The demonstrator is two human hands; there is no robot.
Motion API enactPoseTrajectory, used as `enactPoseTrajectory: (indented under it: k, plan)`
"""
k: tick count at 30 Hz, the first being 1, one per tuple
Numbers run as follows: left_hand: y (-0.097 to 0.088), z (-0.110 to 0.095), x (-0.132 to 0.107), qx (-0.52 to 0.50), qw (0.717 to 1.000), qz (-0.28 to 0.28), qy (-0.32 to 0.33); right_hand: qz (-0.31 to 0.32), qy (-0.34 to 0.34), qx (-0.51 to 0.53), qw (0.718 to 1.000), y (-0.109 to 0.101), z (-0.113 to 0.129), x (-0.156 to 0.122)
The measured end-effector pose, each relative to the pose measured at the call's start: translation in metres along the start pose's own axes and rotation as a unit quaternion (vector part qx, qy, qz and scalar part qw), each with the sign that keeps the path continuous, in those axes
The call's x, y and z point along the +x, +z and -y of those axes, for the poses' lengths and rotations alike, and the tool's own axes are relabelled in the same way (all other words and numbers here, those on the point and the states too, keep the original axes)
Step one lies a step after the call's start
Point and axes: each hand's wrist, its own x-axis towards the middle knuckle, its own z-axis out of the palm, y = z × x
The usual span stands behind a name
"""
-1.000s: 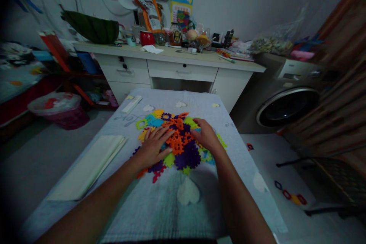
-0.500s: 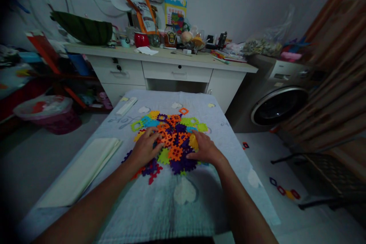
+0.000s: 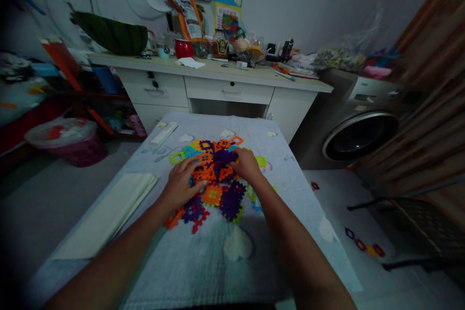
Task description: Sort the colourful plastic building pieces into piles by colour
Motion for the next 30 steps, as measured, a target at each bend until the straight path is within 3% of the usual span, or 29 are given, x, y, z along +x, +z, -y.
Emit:
enactPoseTrajectory:
  k: [6,10,15,20,26,30]
  plan:
    - [-0.002,0.002,-0.005,0.056,0.996,0.052,-0.047,-0.066,0.014,0.091,0.994,0.000,0.002,0.016]
    - [-0.005,-0.001,-0.002,0.048,0.996,0.070,-0.033,-0.094,0.036,0.007,0.995,0.004,0.002,0.016]
    - [-0.003,-0.005,0.003,0.056,0.996,0.059,-0.040,0.034,-0.027,-0.047,0.998,0.016,0.014,0.029]
    - [-0.001,-0.008,0.004,0.065,0.995,0.040,-0.058,0.143,-0.029,-0.057,0.988,0.026,0.024,0.048]
    - [0.002,-0.001,0.006,0.028,0.997,-0.003,-0.071,0.139,-0.117,0.036,0.983,0.029,0.016,0.043]
    - [0.004,0.002,0.013,-0.013,0.997,-0.029,-0.068,0.156,-0.130,0.072,0.977,0.024,0.015,0.038]
